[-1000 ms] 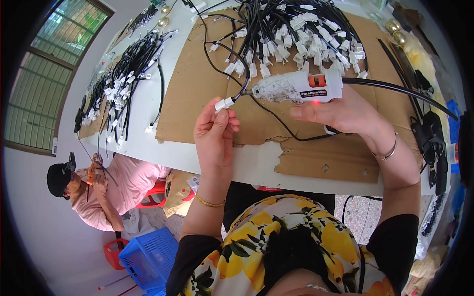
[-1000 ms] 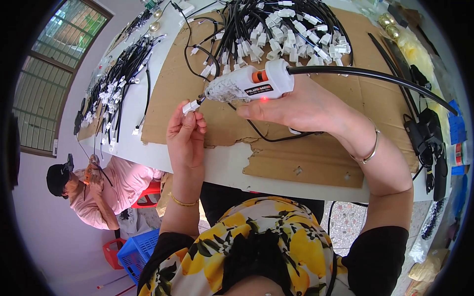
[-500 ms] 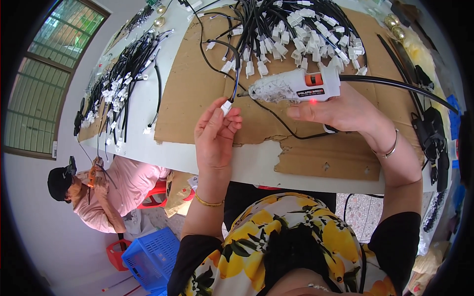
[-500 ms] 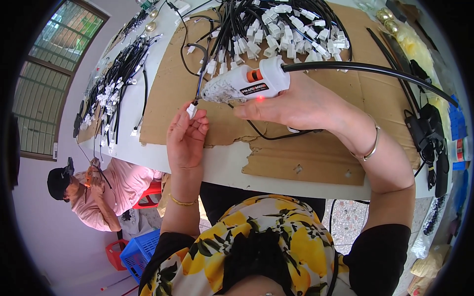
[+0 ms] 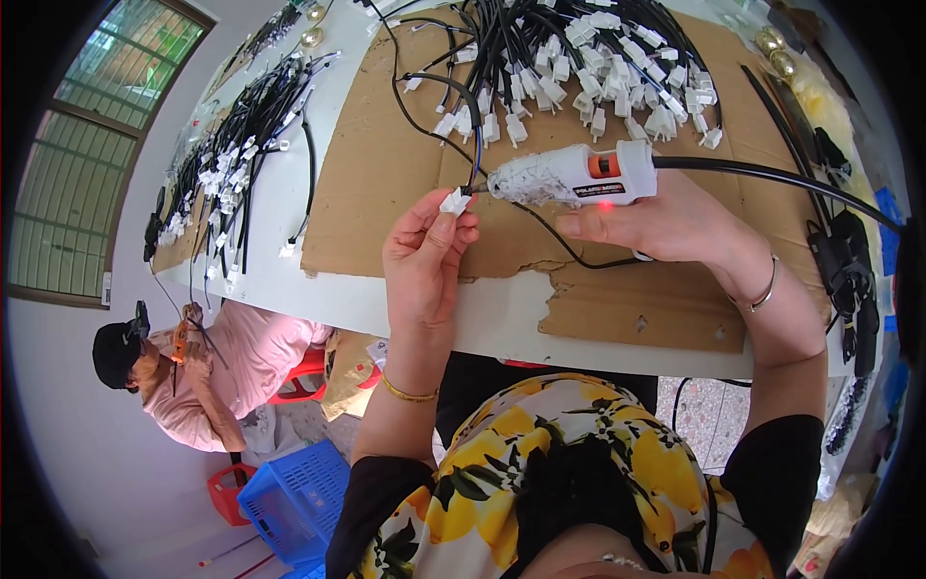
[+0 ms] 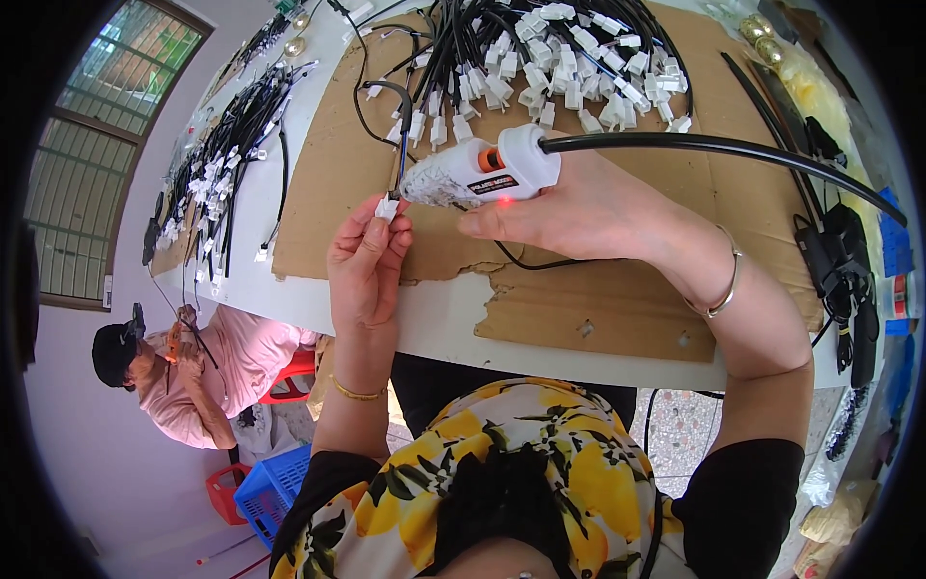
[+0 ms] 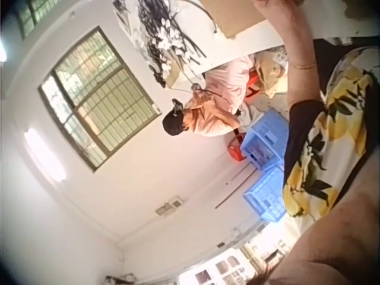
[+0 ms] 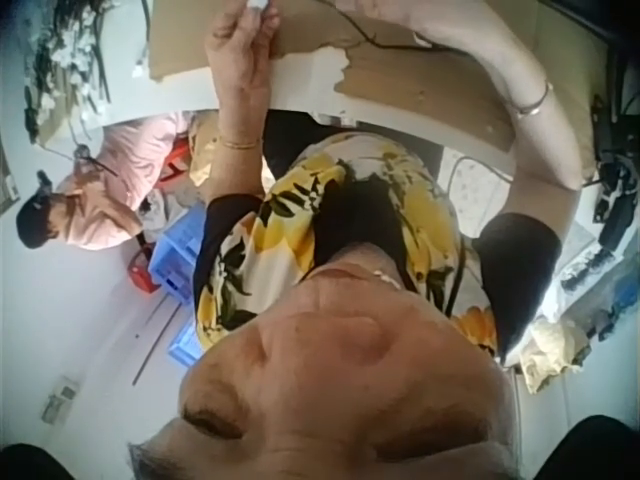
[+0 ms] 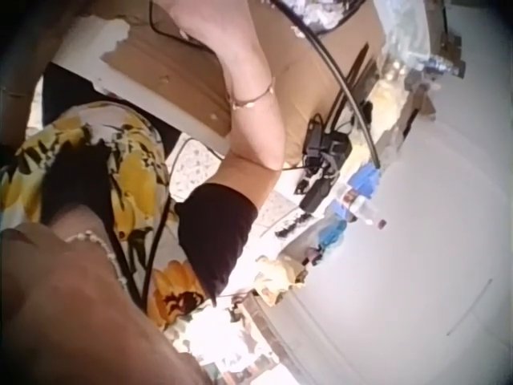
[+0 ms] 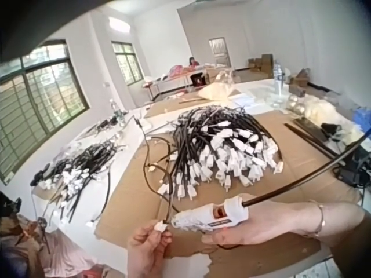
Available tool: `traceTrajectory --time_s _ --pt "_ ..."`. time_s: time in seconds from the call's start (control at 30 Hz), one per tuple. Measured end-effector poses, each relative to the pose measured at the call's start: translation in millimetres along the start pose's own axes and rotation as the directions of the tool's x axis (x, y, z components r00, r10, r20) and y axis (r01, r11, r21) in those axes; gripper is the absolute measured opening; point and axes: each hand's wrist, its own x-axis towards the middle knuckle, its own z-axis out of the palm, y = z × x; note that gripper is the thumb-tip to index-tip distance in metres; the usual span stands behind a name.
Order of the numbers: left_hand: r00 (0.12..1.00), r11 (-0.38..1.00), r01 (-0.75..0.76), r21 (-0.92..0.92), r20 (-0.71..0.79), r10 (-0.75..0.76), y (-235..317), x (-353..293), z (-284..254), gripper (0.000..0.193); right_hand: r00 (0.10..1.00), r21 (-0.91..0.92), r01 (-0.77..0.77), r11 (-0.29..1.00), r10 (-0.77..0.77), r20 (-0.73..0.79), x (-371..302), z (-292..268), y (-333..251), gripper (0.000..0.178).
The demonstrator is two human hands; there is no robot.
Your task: Assembling electronic wire bundles and securing them with a hot glue gun.
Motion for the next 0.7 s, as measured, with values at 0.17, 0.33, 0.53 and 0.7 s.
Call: traceTrajectory --time_s 0.17,0.33,0.53,0.7 --pt "1.0 1.0 0.004 -0.005 -0.003 -0.004 0.9 -0.1 1.2 0.023 0.999 -0.014 -0.034 0.999 0.034 0.003 -0.4 3.0 -1.2 0.045" --pt "1.0 1.0 0.001 0.0 -0.002 -0.001 0.2 -0.1 1.3 0.023 0.998 -0.097 -0.045 0.994 0.049 0.039 2.1 4.5 2.7 0.044" --pt "1.0 1.0 -0.007 -0.004 0.009 0.007 -0.1 0.5 0.4 0.023 0.997 -0.11 -0.06 0.992 0.063 0.031 3.2 6.3 1.9 0.043" --pt "1.0 1.0 -0.01 -0.008 0.021 0.01 0.0 0.2 2.3 0.023 1.0 -0.108 0.025 0.994 -0.024 0.014 5.1 7.6 8.5 0.043"
